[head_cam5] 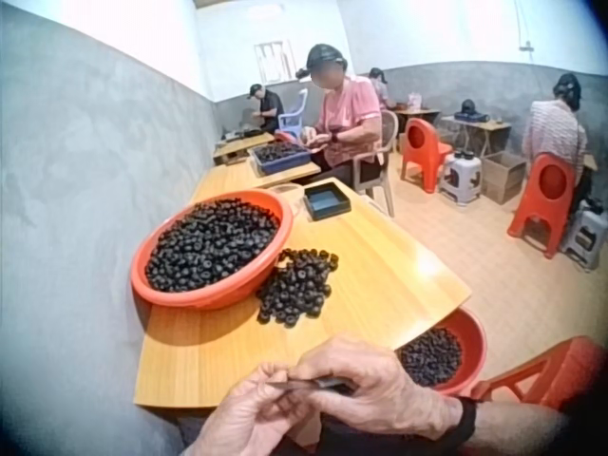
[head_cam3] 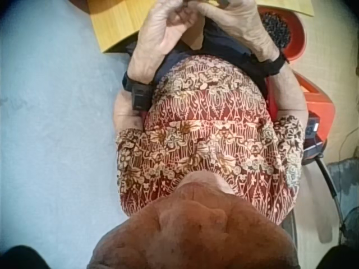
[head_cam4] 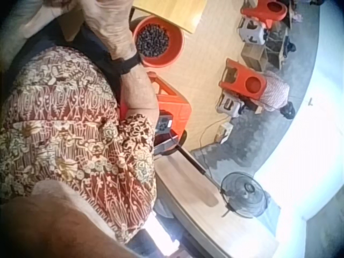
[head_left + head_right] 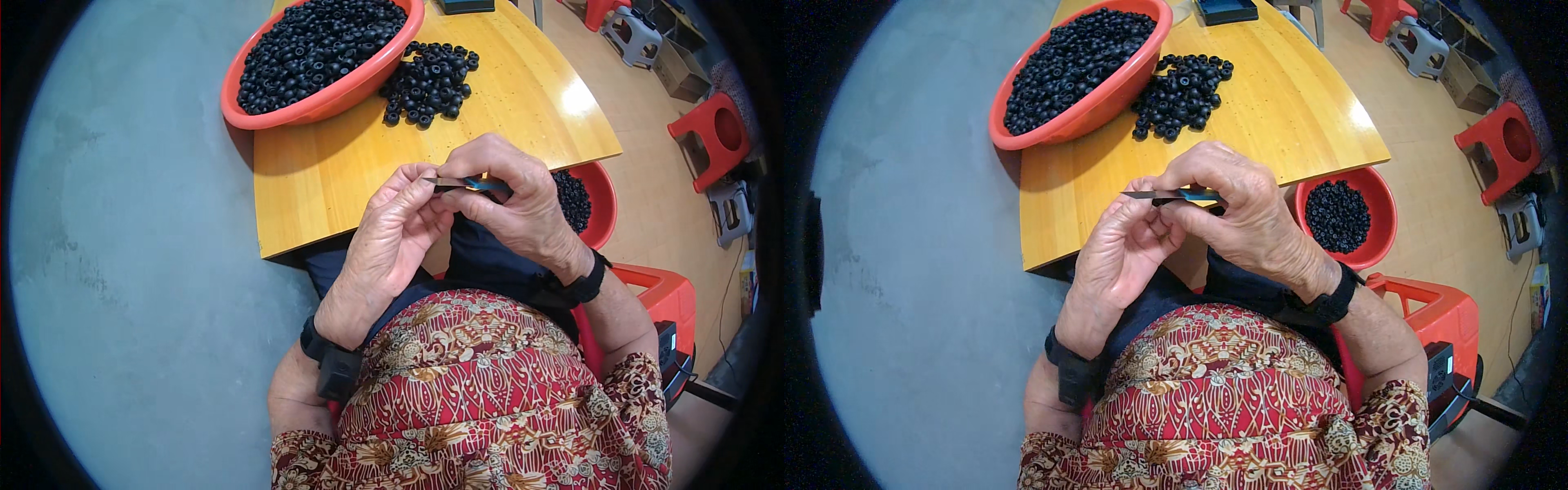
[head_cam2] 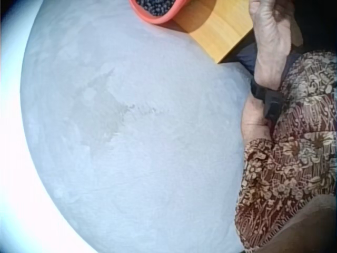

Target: Manually trimming or cleaning small black rubber components using a small utility blade.

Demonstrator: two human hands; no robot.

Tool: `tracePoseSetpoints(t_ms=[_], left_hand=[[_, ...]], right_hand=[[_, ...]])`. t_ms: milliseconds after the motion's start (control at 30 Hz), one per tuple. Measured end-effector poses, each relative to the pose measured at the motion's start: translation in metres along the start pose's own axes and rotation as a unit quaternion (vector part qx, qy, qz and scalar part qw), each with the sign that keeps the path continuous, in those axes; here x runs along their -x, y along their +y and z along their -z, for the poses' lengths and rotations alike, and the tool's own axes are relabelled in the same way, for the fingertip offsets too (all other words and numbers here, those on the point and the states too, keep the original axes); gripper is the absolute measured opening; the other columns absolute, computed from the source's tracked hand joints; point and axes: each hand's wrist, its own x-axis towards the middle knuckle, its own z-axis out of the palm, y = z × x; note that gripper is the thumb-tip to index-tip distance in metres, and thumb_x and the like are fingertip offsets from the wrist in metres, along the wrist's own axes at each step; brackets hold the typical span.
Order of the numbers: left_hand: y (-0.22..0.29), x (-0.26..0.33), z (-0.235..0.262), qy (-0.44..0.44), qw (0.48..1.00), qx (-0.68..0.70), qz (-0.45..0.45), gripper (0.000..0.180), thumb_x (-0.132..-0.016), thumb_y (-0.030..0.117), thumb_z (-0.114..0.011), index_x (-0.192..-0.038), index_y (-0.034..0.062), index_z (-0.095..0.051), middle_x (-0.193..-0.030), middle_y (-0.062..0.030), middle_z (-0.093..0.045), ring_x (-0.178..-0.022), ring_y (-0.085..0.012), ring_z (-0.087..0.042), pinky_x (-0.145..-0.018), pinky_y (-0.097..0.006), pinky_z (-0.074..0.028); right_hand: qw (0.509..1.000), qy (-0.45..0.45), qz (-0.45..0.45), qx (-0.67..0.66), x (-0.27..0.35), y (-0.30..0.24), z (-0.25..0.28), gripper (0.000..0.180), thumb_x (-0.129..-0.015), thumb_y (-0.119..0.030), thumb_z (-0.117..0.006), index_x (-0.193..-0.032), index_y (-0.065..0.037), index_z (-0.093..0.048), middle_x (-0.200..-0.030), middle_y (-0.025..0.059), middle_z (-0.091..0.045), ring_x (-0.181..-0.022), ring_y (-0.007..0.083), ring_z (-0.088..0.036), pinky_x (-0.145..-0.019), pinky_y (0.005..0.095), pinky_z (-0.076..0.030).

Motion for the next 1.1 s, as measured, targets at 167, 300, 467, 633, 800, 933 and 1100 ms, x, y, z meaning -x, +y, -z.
tracePoseSetpoints(t_ms=[167,300,467,633,800,933,1100], left_hand=[[0.001,-0.002,-0.001,0.010,1.000,-0.027,-0.012,0.023,-0.090,0.009,-0.061,-0.111,0.0077,-0.053,-0.105,-0.0045,-0.060,-0.094,-0.0135,-0.060,-0.089,-0.032,-0.048],[0.001,-0.002,-0.006,0.025,0.999,-0.041,-0.018,0.022,-0.090,0.008,-0.060,-0.111,0.0073,-0.053,-0.105,-0.0049,-0.061,-0.094,-0.0130,-0.060,-0.088,-0.031,-0.048],[-0.002,0.000,-0.009,0.040,0.998,-0.057,-0.012,0.021,-0.090,0.011,-0.064,-0.109,0.0100,-0.054,-0.100,-0.0009,-0.061,-0.088,-0.0073,-0.059,-0.082,-0.024,-0.047],[-0.008,-0.001,-0.010,0.039,0.998,-0.041,-0.008,0.022,-0.091,0.016,-0.063,-0.110,0.0099,-0.054,-0.100,-0.0015,-0.061,-0.089,-0.0082,-0.059,-0.082,-0.024,-0.047],[0.001,0.001,-0.012,0.066,0.995,-0.075,-0.006,0.028,-0.095,0.024,-0.058,-0.117,0.0072,-0.053,-0.107,-0.0090,-0.063,-0.095,-0.0142,-0.061,-0.085,-0.027,-0.046],[0.002,0.001,-0.006,0.062,0.995,-0.078,-0.001,0.033,-0.095,0.022,-0.058,-0.120,0.0018,-0.052,-0.105,-0.0110,-0.062,-0.094,-0.0173,-0.061,-0.081,-0.029,-0.049],[0.000,-0.003,-0.004,0.066,0.995,-0.078,0.003,0.031,-0.094,0.021,-0.059,-0.119,0.0027,-0.053,-0.100,-0.0085,-0.062,-0.089,-0.0146,-0.061,-0.079,-0.027,-0.049]], right_hand=[[1.000,0.006,-0.002,-0.006,-0.002,0.000,-0.003,0.020,-0.075,-0.002,-0.070,-0.094,-0.001,-0.065,-0.085,0.0096,-0.063,-0.082,0.0221,-0.062,-0.072,0.0313,-0.050],[1.000,0.003,-0.013,-0.013,0.000,0.007,0.001,0.019,-0.074,-0.003,-0.071,-0.091,0.000,-0.064,-0.084,0.0099,-0.061,-0.082,0.0213,-0.062,-0.072,0.0306,-0.050],[1.000,-0.011,-0.025,0.009,0.000,0.003,0.002,0.018,-0.074,-0.006,-0.072,-0.088,0.000,-0.062,-0.085,0.0091,-0.061,-0.081,0.0206,-0.061,-0.071,0.0303,-0.049],[0.996,-0.006,-0.087,0.004,0.002,-0.001,0.004,0.018,-0.074,-0.009,-0.072,-0.086,0.000,-0.062,-0.083,0.0090,-0.061,-0.079,0.0198,-0.061,-0.069,0.0305,-0.049],[0.988,0.112,-0.097,0.033,-0.017,-0.002,0.039,0.016,-0.080,-0.014,-0.071,-0.089,-0.003,-0.064,-0.080,0.0027,-0.063,-0.076,0.0097,-0.058,-0.066,0.0253,-0.047],[0.965,0.250,0.004,0.082,-0.026,0.029,0.130,0.008,-0.087,-0.009,-0.067,-0.093,-0.005,-0.066,-0.087,-0.0018,-0.061,-0.079,0.0072,-0.057,-0.075,0.0201,-0.047],[0.884,0.375,-0.144,0.239,0.017,0.076,0.215,0.015,-0.080,-0.015,-0.070,-0.087,-0.002,-0.067,-0.071,-0.0016,-0.059,-0.064,0.0062,-0.052,-0.058,0.0212,-0.042]])
